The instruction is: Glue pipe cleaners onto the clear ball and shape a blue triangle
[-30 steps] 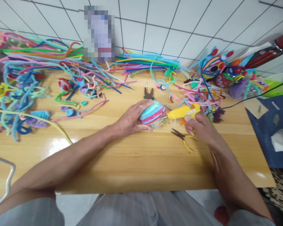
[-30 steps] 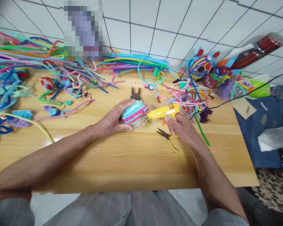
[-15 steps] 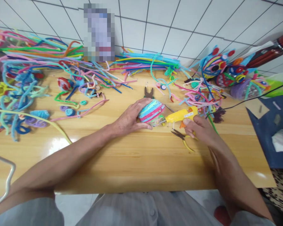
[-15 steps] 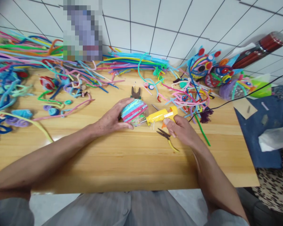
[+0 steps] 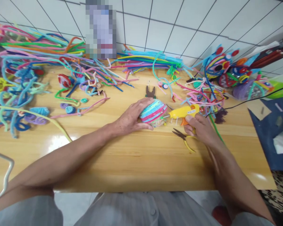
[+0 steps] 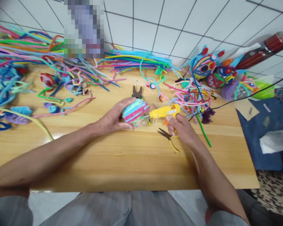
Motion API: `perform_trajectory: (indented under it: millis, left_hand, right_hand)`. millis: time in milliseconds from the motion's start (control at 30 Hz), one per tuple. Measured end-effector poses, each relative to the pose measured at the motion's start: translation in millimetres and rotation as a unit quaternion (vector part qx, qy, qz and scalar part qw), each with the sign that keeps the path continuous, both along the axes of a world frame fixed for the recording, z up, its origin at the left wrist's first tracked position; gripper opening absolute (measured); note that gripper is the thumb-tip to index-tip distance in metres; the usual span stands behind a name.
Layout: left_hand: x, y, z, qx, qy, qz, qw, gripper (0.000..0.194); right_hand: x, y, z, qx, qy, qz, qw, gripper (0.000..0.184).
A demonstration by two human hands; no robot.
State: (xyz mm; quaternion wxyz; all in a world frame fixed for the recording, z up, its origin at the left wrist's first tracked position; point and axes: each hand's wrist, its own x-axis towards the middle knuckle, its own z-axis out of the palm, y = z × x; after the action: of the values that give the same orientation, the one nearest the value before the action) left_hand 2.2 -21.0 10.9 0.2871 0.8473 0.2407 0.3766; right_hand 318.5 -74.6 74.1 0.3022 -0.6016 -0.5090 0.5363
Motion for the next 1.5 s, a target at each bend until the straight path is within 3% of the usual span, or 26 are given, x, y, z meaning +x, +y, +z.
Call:
perform_trajectory:
  millis: [200, 367, 533, 867, 1067, 1500]
  left_hand:
    - [-1, -1, 2.0, -0.02, -0.005, 0.01, 1.0, 0.106]
    - [0, -3, 3.8, -0.036, -0.01, 0.018, 0.999, 0.106]
    - [1, -2, 0.3, -0.02, -0.01, 0.015, 1.0, 0.106]
    - [0, 0, -1.4, 0.005, -0.009, 0.012, 1.0, 0.101]
    - [1, 0, -1.7, 0.018, -0.004, 0.007, 1.0, 0.101]
    - [3, 4, 0.5, 0.009, -0.017, -0.009, 1.0, 0.1]
  right_hand:
    - [0, -4, 2.7, -0.002, -0.032, 0.033, 0.999, 0.064]
    - [-5, -3, 0.6, -0.028, 0.074, -0.047, 0.996, 0.063]
    - [-10, -3, -5.3, -0.013, 0.081, -0.08, 0.993, 0.062]
    - [-4, -2, -2.7, 0.001, 0.033, -0.007, 0.999, 0.062]
    - [-11, -1, -7.5, -0.019, 0.1, -0.033, 0.994, 0.057]
    - [-5, 0, -7.2, 0.004, 0.043, -0.01, 0.999, 0.059]
